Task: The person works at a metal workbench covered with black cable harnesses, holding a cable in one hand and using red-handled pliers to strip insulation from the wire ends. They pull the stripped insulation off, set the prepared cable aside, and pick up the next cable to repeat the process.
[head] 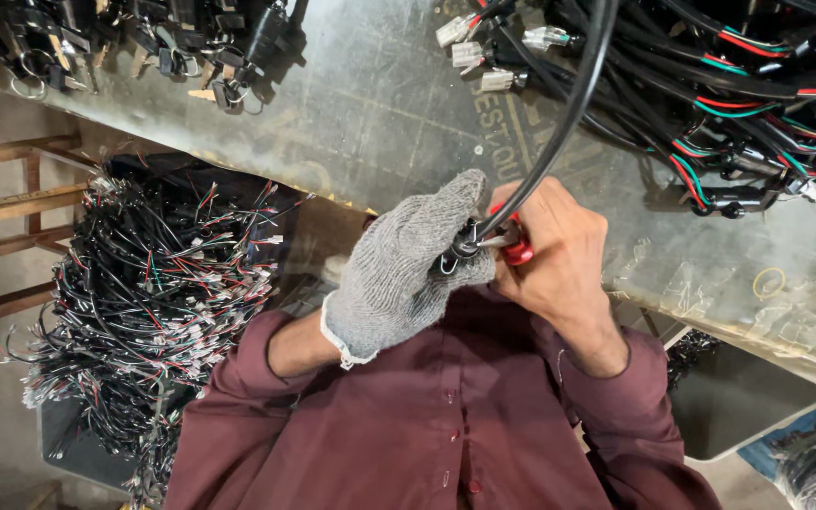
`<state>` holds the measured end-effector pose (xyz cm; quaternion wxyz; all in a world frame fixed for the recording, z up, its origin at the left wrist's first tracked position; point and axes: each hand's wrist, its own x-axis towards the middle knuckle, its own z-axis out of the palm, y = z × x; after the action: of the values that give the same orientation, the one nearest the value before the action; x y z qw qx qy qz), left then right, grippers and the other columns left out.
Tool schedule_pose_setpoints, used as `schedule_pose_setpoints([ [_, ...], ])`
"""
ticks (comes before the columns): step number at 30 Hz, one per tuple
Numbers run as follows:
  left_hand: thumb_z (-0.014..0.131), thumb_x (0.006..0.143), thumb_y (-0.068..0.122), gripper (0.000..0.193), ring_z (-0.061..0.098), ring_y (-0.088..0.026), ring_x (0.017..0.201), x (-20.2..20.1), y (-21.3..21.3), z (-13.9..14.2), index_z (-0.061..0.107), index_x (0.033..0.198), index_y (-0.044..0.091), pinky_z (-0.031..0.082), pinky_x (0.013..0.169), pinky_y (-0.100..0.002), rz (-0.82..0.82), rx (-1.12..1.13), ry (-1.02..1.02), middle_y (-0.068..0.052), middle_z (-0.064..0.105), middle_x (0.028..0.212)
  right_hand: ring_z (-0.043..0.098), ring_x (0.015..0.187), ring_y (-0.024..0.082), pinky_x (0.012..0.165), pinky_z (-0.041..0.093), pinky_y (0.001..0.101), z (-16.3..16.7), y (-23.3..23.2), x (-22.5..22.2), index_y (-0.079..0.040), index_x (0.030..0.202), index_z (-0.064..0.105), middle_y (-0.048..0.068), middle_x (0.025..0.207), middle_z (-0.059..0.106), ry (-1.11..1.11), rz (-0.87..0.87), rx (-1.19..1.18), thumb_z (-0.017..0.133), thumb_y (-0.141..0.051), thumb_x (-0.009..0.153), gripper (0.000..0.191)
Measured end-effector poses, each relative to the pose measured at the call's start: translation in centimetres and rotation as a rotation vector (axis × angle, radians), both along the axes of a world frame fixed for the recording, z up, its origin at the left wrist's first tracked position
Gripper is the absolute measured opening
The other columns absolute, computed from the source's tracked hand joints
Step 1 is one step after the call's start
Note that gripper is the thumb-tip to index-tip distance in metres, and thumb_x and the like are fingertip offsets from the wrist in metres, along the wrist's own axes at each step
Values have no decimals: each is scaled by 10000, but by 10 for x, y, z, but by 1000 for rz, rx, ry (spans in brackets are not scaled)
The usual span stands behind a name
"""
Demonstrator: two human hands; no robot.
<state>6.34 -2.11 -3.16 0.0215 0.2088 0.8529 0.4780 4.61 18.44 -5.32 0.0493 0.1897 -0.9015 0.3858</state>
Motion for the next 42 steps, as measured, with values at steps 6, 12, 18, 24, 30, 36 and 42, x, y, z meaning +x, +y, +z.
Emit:
schedule_pose_setpoints([
  [6,746,915,110,697,647,-319,1081,7,2,10,456,1549,96,534,920,-427,63,-342,247,-107,651,1330,638,738,362,608,467,464,4,2,16,-47,859,559,144,797,625,-105,-149,307,797,-182,761,291],
  [12,731,958,174,655,645,-340,1058,-1,4,10,466,1554,112,526,865,-463,36,-413,236,-134,649,1321,646,766,361,636,478,470,-1,-1,26,-58,914,576,124,829,645,-111,-211,225,823,-243,825,321],
  [18,748,924,235,698,650,-348,1040,-7,3,26,428,1522,71,531,855,-450,-18,-286,202,-157,632,1319,638,820,374,684,483,462,-5,-4,31,-28,958,572,124,878,630,-172,-159,108,852,-268,757,421],
  [24,746,994,149,693,663,-282,967,-21,-13,45,411,1597,77,569,876,-328,-363,287,-444,-111,650,1196,651,818,340,771,474,480,-17,2,9,-63,923,592,96,895,638,69,-47,-24,823,-214,651,388],
  [30,706,971,136,639,706,-289,958,-17,-22,41,446,1552,69,569,862,-322,-338,265,-461,-117,676,1115,621,868,319,739,508,395,-27,8,-2,-62,921,548,111,943,618,-35,157,-261,854,-164,800,345],
  [36,722,911,212,525,668,-392,990,-17,-24,43,575,1397,75,521,823,-459,84,-473,68,-173,694,1168,583,933,377,817,466,469,-31,-9,1,-68,954,580,139,960,597,2,-148,248,939,-371,817,489],
  [42,556,1066,343,548,676,-260,1206,-65,-87,46,456,1511,38,560,1035,-386,452,-297,156,-141,653,1297,537,1133,380,985,395,510,13,22,-23,-44,1192,652,148,1179,599,148,-99,299,915,-516,757,693],
])
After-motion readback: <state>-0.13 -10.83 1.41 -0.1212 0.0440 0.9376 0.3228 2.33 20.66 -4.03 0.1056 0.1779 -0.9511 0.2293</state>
